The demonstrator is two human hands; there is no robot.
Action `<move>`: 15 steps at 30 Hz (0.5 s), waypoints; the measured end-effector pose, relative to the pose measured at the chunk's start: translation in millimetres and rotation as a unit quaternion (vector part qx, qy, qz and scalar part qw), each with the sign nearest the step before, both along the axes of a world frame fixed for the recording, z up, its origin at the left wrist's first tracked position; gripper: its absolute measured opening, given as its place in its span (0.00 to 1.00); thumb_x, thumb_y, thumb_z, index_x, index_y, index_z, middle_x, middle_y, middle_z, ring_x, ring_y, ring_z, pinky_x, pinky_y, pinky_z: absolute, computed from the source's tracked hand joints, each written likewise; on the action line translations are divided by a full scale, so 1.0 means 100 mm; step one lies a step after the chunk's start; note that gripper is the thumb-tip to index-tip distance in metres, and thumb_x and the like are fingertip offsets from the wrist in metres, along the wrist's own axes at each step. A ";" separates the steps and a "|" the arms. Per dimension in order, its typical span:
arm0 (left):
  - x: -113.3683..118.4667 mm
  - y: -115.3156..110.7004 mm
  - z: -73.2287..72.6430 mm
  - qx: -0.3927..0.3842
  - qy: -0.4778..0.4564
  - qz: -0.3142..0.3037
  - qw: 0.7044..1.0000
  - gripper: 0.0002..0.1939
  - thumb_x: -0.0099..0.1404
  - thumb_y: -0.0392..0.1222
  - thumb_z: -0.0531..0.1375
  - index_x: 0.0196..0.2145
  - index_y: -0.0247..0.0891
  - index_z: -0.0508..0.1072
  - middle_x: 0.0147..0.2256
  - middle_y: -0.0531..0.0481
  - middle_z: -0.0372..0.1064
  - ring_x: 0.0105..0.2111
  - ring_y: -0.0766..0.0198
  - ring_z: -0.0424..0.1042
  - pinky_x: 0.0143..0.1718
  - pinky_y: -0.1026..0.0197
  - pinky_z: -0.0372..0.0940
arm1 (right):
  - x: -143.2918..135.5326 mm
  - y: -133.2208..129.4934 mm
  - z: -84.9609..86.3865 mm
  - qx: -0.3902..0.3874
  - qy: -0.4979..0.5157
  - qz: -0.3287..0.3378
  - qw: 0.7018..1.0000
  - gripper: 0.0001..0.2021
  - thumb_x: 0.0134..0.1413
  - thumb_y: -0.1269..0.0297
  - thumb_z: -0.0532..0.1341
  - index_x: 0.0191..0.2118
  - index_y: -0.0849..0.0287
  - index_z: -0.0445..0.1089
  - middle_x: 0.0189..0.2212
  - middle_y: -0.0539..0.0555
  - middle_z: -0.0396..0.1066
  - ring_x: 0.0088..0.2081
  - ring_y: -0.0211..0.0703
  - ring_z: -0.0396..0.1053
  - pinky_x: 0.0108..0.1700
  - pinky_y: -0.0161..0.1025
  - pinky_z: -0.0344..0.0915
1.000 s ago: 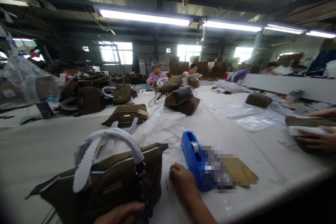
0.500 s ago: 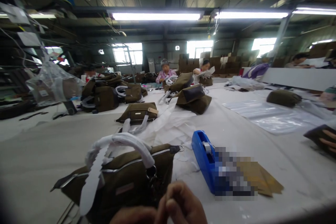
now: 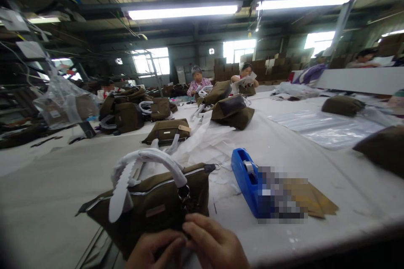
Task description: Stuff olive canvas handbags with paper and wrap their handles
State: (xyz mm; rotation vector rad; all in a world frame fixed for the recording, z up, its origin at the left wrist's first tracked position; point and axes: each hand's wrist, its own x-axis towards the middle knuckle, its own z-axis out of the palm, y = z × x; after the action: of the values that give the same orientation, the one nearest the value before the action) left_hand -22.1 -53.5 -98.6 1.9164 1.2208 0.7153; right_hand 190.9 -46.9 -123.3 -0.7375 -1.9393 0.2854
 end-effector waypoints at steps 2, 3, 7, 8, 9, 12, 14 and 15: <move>0.01 -0.01 0.02 0.013 0.003 -0.003 1.000 0.21 0.73 0.49 0.55 0.28 0.37 0.79 0.27 0.50 0.78 0.29 0.64 0.77 0.35 0.71 0.67 | -0.09 0.00 0.00 -0.038 -0.005 0.046 0.998 0.13 0.64 0.70 0.62 0.52 0.55 0.75 0.40 0.56 0.81 0.40 0.42 0.80 0.44 0.29 0.75; 0.01 -0.01 0.02 0.017 0.001 -0.003 1.000 0.21 0.73 0.48 0.56 0.27 0.37 0.79 0.27 0.50 0.78 0.30 0.64 0.77 0.35 0.72 0.67 | -0.10 0.01 -0.01 -0.066 -0.003 0.057 0.996 0.11 0.65 0.70 0.61 0.49 0.56 0.77 0.37 0.55 0.80 0.38 0.41 0.80 0.41 0.28 0.75; 0.01 -0.05 0.00 0.004 -0.079 0.072 0.994 0.16 0.71 0.52 0.59 0.37 0.40 0.80 0.28 0.52 0.80 0.23 0.67 0.76 0.29 0.72 0.69 | 0.00 0.06 -0.08 -0.155 0.048 0.004 0.987 0.07 0.65 0.68 0.60 0.40 0.54 0.77 0.31 0.51 0.77 0.32 0.36 0.76 0.37 0.26 0.72; 0.02 -0.06 -0.01 0.005 -0.106 0.111 0.988 0.15 0.70 0.54 0.59 0.41 0.41 0.79 0.27 0.52 0.80 0.21 0.68 0.75 0.26 0.72 0.68 | 0.04 0.08 -0.09 -0.174 0.084 -0.030 0.981 0.06 0.65 0.67 0.61 0.40 0.53 0.77 0.31 0.50 0.77 0.31 0.36 0.76 0.36 0.26 0.72; 0.04 -0.07 -0.03 0.010 -0.128 0.149 0.980 0.16 0.70 0.54 0.60 0.44 0.41 0.78 0.27 0.53 0.79 0.19 0.69 0.74 0.24 0.73 0.68 | 0.07 0.11 -0.10 -0.192 0.125 -0.062 0.972 0.05 0.65 0.65 0.61 0.40 0.53 0.76 0.31 0.50 0.77 0.32 0.36 0.76 0.36 0.26 0.72; 0.08 -0.05 -0.09 0.088 -0.140 0.210 0.964 0.14 0.68 0.52 0.62 0.46 0.43 0.78 0.32 0.52 0.81 0.27 0.65 0.79 0.24 0.73 0.70 | 0.08 0.17 -0.11 -0.247 0.198 -0.087 0.945 0.07 0.64 0.58 0.62 0.38 0.53 0.76 0.41 0.54 0.77 0.43 0.41 0.77 0.45 0.28 0.72; 0.10 -0.02 -0.13 0.174 -0.108 0.216 0.955 0.12 0.68 0.49 0.63 0.47 0.45 0.78 0.41 0.51 0.81 0.35 0.63 0.81 0.31 0.71 0.73 | 0.01 0.19 -0.12 -0.278 0.195 -0.057 0.939 0.09 0.63 0.57 0.63 0.36 0.54 0.77 0.48 0.55 0.75 0.50 0.44 0.74 0.52 0.30 0.70; 0.11 0.01 -0.15 0.217 -0.086 0.212 0.949 0.12 0.68 0.48 0.63 0.48 0.46 0.78 0.45 0.51 0.80 0.39 0.62 0.81 0.36 0.69 0.75 | -0.04 0.20 -0.13 -0.292 0.191 -0.040 0.936 0.09 0.62 0.56 0.64 0.35 0.53 0.78 0.49 0.55 0.75 0.52 0.45 0.73 0.53 0.31 0.69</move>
State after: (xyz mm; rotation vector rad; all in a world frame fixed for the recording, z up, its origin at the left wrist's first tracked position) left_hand -11.5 -53.0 -113.2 1.8867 1.4711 1.4507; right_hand 186.9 -27.4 -136.6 -1.0495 -1.4495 0.9112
